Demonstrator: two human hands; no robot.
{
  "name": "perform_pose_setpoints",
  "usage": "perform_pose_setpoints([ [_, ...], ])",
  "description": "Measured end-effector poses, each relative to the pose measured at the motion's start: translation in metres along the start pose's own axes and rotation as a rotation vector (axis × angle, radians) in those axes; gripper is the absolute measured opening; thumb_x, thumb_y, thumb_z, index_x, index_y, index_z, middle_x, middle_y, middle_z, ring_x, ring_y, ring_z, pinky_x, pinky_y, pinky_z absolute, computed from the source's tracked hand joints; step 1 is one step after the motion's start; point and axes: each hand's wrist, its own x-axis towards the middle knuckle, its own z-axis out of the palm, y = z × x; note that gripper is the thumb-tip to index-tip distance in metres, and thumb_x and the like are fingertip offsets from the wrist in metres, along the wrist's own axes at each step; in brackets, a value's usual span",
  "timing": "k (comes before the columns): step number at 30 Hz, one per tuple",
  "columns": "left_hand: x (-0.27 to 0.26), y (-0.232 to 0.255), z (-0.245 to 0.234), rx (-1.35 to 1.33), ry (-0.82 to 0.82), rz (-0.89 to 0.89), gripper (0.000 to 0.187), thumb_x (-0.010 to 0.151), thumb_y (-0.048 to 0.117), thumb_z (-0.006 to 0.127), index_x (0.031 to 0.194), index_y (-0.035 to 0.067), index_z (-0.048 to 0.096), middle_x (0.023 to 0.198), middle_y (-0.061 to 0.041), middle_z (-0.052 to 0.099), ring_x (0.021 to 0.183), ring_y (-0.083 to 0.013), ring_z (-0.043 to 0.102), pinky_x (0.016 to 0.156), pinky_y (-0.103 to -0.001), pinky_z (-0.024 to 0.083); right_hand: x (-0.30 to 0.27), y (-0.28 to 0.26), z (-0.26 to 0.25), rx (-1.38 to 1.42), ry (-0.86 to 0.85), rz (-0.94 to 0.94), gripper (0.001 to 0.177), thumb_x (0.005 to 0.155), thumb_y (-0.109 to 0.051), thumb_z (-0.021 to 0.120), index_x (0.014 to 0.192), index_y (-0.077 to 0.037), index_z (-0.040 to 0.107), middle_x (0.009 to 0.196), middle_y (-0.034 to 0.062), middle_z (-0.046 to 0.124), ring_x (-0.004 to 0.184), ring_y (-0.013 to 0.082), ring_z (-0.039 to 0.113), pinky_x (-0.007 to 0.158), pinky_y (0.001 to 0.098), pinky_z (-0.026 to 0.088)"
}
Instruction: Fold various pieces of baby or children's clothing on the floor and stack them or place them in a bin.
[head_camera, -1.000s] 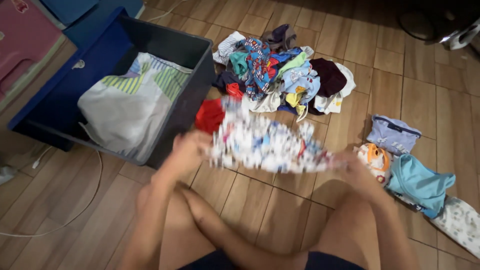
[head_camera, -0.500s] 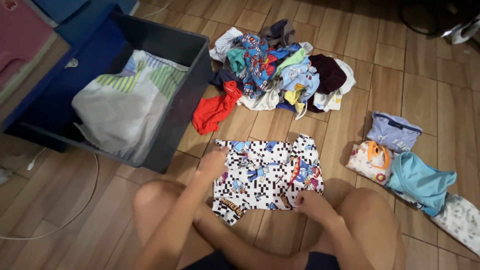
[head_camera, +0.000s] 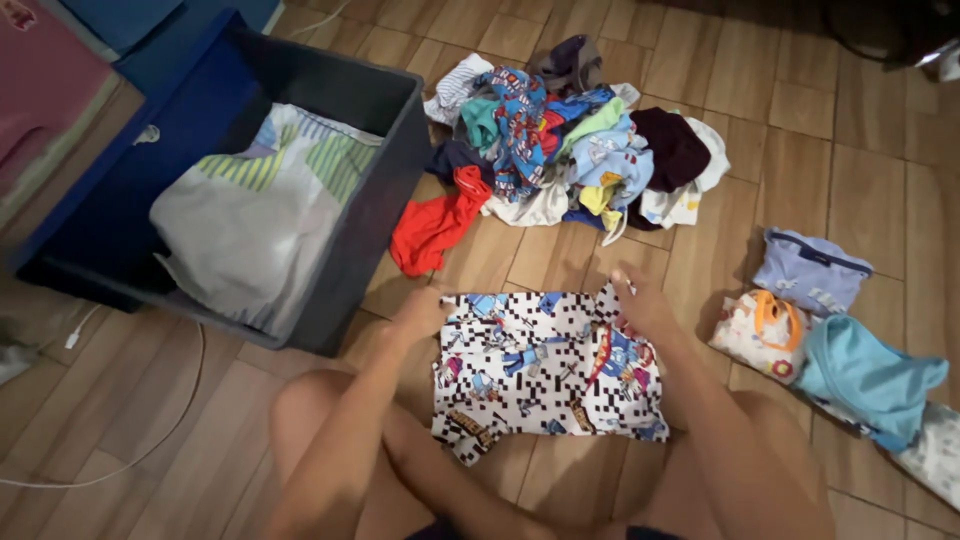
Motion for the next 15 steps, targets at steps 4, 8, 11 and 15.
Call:
perform_pose_setpoints([
  [4, 0.004, 0.006, -0.007, -0.064, -0.068, -0.01, 0.029, 0.082, 0.019, 0.078, 0.108, 0.005, 0.076, 0.101, -0.02, 0.076, 0.095, -0.0325, 0.075, 0.085, -0.041, 0.057, 0.029, 0.01, 0.005, -0.008, -0.116, 0.174, 0.059, 0.101, -0.059, 0.044, 0.128, -0.01, 0.063, 0.064, 0.0163, 0.064, 0.05, 0.0245, 0.062, 0.045, 0.0375, 0.052],
  [8, 0.012, -0.003, -0.014, -0.038, -0.017, -0.009, 0.02, 0.083, 0.016, 0.077, 0.099, 0.005, 0.079, 0.096, -0.021, 0.076, 0.093, -0.0325, 0.076, 0.084, -0.042, 0.057, 0.056, 0.074, -0.001, 0.264, -0.055, 0.076, 0.047, 0.093, -0.043, 0.071, 0.101, 0.003, 0.069, 0.077, 0.0054, 0.064, 0.063, 0.021, 0.069, 0.051, 0.0365, 0.06],
  [11, -0.005, 0.021, -0.03, 0.0, 0.117, 0.029, 0.02, 0.08, 0.012, 0.077, 0.098, 0.004, 0.077, 0.1, -0.024, 0.072, 0.093, -0.038, 0.073, 0.082, -0.046, 0.056, 0.053, 0.116, -0.011, 0.002, 0.027, -0.157, 0.034, 0.083, -0.028, 0.085, 0.089, 0.002, 0.069, 0.075, 0.0089, 0.067, 0.066, 0.0199, 0.066, 0.055, 0.0352, 0.057],
  [15, -0.061, 0.091, -0.069, 0.141, 0.387, 0.205, 0.031, 0.068, 0.008, 0.08, 0.097, -0.001, 0.073, 0.102, -0.029, 0.066, 0.089, -0.0494, 0.067, 0.077, -0.053, 0.053, 0.025, 0.128, -0.018, -0.143, 0.21, -0.504, 0.026, 0.077, -0.016, 0.081, 0.089, -0.002, 0.064, 0.079, 0.0027, 0.066, 0.072, 0.0118, 0.063, 0.065, 0.0308, 0.053],
])
